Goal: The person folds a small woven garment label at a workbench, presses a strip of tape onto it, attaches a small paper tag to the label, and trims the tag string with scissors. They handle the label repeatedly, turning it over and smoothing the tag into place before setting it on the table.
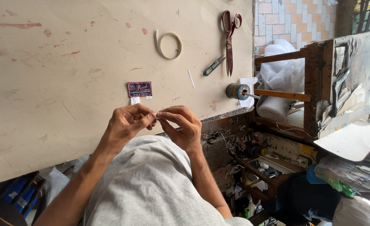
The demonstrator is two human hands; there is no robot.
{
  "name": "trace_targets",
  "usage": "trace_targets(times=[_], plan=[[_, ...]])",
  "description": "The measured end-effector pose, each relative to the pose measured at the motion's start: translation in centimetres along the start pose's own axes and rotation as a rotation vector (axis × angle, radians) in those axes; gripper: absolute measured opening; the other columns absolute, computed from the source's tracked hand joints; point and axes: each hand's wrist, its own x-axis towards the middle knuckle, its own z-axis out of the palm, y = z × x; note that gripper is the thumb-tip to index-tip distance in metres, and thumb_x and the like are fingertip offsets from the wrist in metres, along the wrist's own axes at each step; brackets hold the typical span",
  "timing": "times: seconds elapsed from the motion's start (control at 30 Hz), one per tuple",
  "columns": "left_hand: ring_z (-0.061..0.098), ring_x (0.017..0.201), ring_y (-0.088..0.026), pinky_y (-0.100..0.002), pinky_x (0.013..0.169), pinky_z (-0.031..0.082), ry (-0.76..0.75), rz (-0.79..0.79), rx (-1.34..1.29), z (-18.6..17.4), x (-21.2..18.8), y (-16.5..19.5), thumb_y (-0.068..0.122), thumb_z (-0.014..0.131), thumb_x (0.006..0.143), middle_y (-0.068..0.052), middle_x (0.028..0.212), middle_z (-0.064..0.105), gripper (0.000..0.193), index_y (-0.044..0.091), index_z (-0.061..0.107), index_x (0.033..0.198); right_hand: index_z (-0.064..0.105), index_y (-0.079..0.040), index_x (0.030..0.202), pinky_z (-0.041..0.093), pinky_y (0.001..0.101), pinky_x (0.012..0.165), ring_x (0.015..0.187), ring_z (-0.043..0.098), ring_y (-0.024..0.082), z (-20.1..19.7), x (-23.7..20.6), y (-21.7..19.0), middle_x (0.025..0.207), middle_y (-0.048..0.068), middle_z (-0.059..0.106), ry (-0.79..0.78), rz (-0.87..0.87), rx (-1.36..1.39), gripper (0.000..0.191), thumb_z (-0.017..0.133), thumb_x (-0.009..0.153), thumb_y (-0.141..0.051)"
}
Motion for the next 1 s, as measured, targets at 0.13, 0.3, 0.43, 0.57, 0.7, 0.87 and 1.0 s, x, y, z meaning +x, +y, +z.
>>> trace_targets(times=[0.13, 0.3, 0.43, 0.57, 0.7, 0.87, 1.0], plan=[[0.077, 0.079, -0.012, -0.029, 0.078, 0.063, 0.008, 0.002, 0.011, -0.1, -0.3, 0.4, 0.021, 0.067, 0.095, -0.005, 0.084, 0.078, 0.018, 0.006, 0.075, 0.099, 0.076, -0.011, 0.104, 0.064, 0.0271, 0.078, 0.095, 0.075, 0.013, 0.1, -0.6, 0.6, 0.102, 0.003, 0.075, 0.027, 0.073, 0.065, 0.021, 0.084, 0.086, -0.005], [0.074, 0.081, -0.013, -0.031, 0.081, 0.063, 0.098, 0.389, 0.236, 0.3, -1.0, 1.2, 0.016, 0.066, 0.096, -0.005, 0.101, 0.075, 0.014, 0.006, 0.072, 0.105, 0.074, -0.001, 0.104, 0.059, 0.0286, 0.073, 0.087, 0.073, 0.015, 0.7, -1.8, 1.7, 0.093, 0.008, 0.074, 0.048, 0.706, 0.921, 0.013, 0.076, 0.096, -0.012], [0.074, 0.078, -0.014, -0.032, 0.079, 0.064, 0.113, 0.435, 0.281, 0.7, -0.8, 1.8, 0.014, 0.067, 0.096, -0.006, 0.103, 0.074, 0.014, 0.005, 0.071, 0.105, 0.071, -0.001, 0.104, 0.056, 0.0274, 0.07, 0.086, 0.069, 0.014, 1.4, -2.3, 2.7, 0.092, 0.008, 0.072, -0.048, 0.891, 1.299, 0.015, 0.071, 0.102, -0.015], [0.075, 0.078, -0.013, -0.031, 0.076, 0.063, 0.138, 0.46, 0.362, 0.7, -0.6, 2.1, 0.012, 0.069, 0.096, -0.005, 0.098, 0.074, 0.009, 0.005, 0.072, 0.101, 0.072, -0.001, 0.103, 0.053, 0.0269, 0.066, 0.082, 0.067, 0.013, 1.8, -2.7, 2.9, 0.093, 0.006, 0.072, -0.055, 0.931, 1.287, 0.015, 0.07, 0.102, -0.015], [0.074, 0.076, -0.014, -0.031, 0.072, 0.06, 0.164, 0.514, 0.452, 0.5, -0.9, 2.2, 0.011, 0.073, 0.093, -0.006, 0.092, 0.073, 0.008, 0.004, 0.072, 0.096, 0.072, 0.0, 0.105, 0.055, 0.0281, 0.07, 0.084, 0.067, 0.012, 1.6, -2.7, 2.7, 0.095, 0.006, 0.072, -0.062, 0.938, 1.189, 0.015, 0.071, 0.102, -0.015], [0.075, 0.078, -0.014, -0.03, 0.07, 0.061, 0.172, 0.481, 0.449, 0.3, -0.6, 2.3, 0.01, 0.074, 0.092, -0.004, 0.087, 0.073, 0.007, 0.004, 0.073, 0.092, 0.074, 0.0, 0.109, 0.056, 0.0278, 0.071, 0.084, 0.067, 0.012, 1.4, -2.4, 2.1, 0.092, 0.006, 0.072, -0.06, 0.948, 1.222, 0.021, 0.072, 0.1, -0.019], [0.075, 0.077, -0.015, -0.03, 0.068, 0.06, 0.191, 0.469, 0.479, 0.2, -0.7, 2.2, 0.011, 0.075, 0.092, -0.005, 0.084, 0.073, 0.008, 0.003, 0.073, 0.092, 0.074, -0.002, 0.108, 0.055, 0.0279, 0.069, 0.085, 0.068, 0.011, 1.5, -2.4, 1.9, 0.096, 0.004, 0.074, -0.086, 0.913, 1.09, 0.023, 0.075, 0.094, -0.02]])
